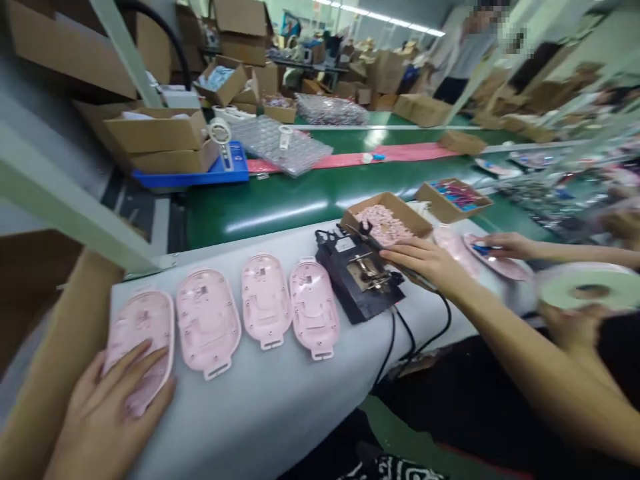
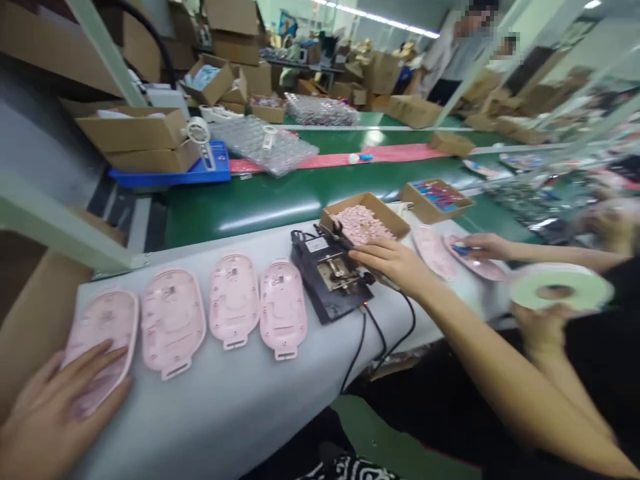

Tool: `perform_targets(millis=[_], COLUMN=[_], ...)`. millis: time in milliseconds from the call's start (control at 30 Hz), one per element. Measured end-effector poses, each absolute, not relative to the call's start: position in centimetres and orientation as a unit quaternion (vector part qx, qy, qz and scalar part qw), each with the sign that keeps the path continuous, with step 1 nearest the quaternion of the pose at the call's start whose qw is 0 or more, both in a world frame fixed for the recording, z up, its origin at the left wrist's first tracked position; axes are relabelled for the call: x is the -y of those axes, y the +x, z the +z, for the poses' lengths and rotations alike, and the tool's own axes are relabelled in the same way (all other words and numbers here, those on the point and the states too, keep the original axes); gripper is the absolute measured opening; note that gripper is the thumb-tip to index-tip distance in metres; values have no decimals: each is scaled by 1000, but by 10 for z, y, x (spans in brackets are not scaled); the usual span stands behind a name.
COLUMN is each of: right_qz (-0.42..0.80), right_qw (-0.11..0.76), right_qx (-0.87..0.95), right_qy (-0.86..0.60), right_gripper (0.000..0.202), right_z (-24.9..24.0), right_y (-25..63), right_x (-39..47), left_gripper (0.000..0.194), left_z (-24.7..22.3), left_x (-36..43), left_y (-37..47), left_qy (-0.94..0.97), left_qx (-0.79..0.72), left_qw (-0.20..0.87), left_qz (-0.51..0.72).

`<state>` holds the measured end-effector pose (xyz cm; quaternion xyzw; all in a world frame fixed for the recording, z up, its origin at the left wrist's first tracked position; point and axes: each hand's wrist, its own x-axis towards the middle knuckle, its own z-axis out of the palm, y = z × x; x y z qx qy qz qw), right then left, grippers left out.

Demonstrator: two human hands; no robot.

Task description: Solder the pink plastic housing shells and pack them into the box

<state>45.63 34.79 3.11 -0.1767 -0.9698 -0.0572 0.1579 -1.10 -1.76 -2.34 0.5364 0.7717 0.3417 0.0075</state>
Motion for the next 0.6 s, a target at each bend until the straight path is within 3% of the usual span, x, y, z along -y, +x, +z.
perform_targets(millis=[100,200,300,367,433,500,600], right_qz=[-79,-109,-87,3,118,100,54], right_qw=[107,115,278,412,313,215,193], right_qx=[977,978,938,875,930,961,963], right_qy=[-166,-134,-185,-255,-155,-143,-179], right_gripper=[46,52,52,54,63,64,53], right_z=[15,15,23,23,12,-6,-31], right_y=[474,480,467,445,412,377,339], right_x=[-366,-365,-319,-267,-213,-173,-151], left_gripper=[31,41,42,39,40,42,38], left_z=[-6,-5,-2,4,9,9,0], left_x=[12,17,23,19,9,-4,-22], left_y=[-2,1,16,33,52,69,88], left_qy=[542,512,459,429,433,474,547], left_qx=[-787,-817,-841,-846,-840,-822,-788], left_qw=[-29,-33,-22,-35,-61,-86,-100], left_qz=[292,265,286,314,320,305,266])
